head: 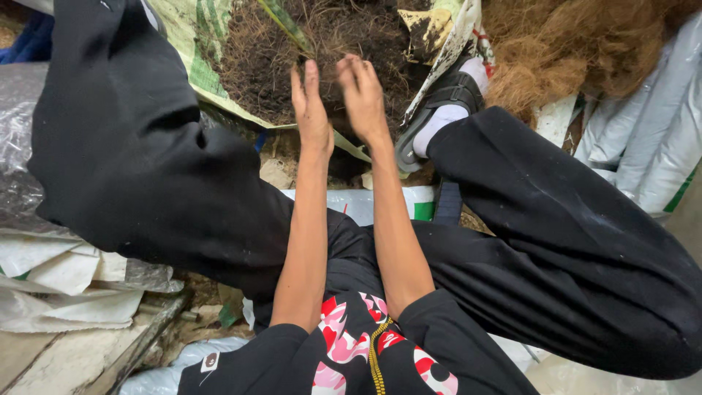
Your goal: The person sits cross-legged and repeatedly scoops, breaks apart, and sifts dark soil with both hands over a large open sack. The hands continuously manipulate the soil, crumbling clumps and letting loose material fall back into the sack.
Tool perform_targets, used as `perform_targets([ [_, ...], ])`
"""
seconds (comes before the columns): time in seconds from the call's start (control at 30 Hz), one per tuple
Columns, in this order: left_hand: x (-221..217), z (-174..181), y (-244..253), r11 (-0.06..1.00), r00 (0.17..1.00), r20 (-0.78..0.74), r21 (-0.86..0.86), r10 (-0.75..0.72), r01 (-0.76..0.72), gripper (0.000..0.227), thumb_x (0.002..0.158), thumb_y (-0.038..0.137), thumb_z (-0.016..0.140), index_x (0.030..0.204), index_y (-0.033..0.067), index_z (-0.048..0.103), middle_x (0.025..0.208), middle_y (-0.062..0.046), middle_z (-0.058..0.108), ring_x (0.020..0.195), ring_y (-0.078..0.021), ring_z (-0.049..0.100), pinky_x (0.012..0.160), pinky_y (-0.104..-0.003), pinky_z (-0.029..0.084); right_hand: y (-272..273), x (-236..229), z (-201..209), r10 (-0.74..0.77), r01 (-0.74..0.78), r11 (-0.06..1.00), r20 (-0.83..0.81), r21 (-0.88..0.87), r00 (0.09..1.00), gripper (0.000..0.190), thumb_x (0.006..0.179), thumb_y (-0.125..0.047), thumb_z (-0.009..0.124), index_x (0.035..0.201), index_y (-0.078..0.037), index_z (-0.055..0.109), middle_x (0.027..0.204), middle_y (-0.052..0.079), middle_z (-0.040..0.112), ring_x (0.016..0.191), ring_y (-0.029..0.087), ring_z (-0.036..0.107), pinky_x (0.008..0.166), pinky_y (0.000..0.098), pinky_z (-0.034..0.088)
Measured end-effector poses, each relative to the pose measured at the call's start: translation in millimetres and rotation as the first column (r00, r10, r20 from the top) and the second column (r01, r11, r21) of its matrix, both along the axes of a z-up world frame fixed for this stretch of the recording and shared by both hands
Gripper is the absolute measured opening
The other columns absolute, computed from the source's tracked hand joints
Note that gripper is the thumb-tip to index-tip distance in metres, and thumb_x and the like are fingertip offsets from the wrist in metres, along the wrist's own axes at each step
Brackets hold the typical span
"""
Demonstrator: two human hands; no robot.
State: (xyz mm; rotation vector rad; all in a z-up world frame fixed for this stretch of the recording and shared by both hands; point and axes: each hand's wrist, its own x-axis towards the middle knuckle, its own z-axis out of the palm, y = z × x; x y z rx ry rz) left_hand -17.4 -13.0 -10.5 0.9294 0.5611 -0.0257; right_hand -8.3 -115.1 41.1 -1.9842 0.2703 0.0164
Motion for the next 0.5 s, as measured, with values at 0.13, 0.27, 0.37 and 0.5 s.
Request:
perform_targets([
  [0.13,-1.0,-1.7,1.8,0.978,0.993,0.076,-0.195,0.094,-0.077,0.073,0.101,0.030,0.079,0.153,-0.0058,0.043,0.135,-0.014,0.058,0.129,-0.0264,0.050,0.115,-0.043,0.036,14.1,-5.1,5.9,0.014,-0.013,1.000,0.113,-0.015,0.993,0.041,0.103,-0.031,0.063,0.125,0.003,0.066,0.118,0.018,0.067,0.108,0.029,0.068,0.094,0.0354,0.053],
  [0.27,-2.2,5.1,4.6,0.995,0.996,-0.009,-0.053,0.089,-0.089,0.074,0.091,0.023,0.084,0.148,0.0057,0.040,0.133,-0.013,0.061,0.129,-0.0239,0.054,0.117,-0.039,0.037,14.2,-3.7,-1.2,-0.107,0.107,0.994,-0.016,-0.020,0.994,0.041,0.104,-0.034,0.062,0.125,0.000,0.068,0.116,0.015,0.074,0.104,0.022,0.073,0.094,0.0331,0.055],
  [0.37,-0.5,13.8,5.0,0.993,0.995,-0.051,-0.074,0.085,-0.089,0.084,0.088,0.023,0.083,0.155,0.0013,0.037,0.138,-0.011,0.059,0.132,-0.0212,0.053,0.115,-0.039,0.036,-0.7,-3.4,-13.7,-0.207,0.217,0.976,-0.230,0.021,0.951,0.044,0.104,-0.035,0.056,0.133,-0.004,0.066,0.112,0.014,0.077,0.100,0.020,0.072,0.089,0.0320,0.054],
  [0.5,1.6,27.4,5.8,0.971,0.986,-0.136,-0.204,0.098,-0.124,0.107,0.079,0.018,0.084,0.159,0.0083,0.013,0.136,-0.015,0.058,0.128,-0.0232,0.055,0.113,-0.045,0.040,-23.5,-1.6,-26.6,-0.363,0.364,0.829,-0.088,0.424,0.928,0.048,0.108,-0.028,0.055,0.144,0.002,0.054,0.134,0.015,0.067,0.119,0.020,0.064,0.104,0.0333,0.050],
])
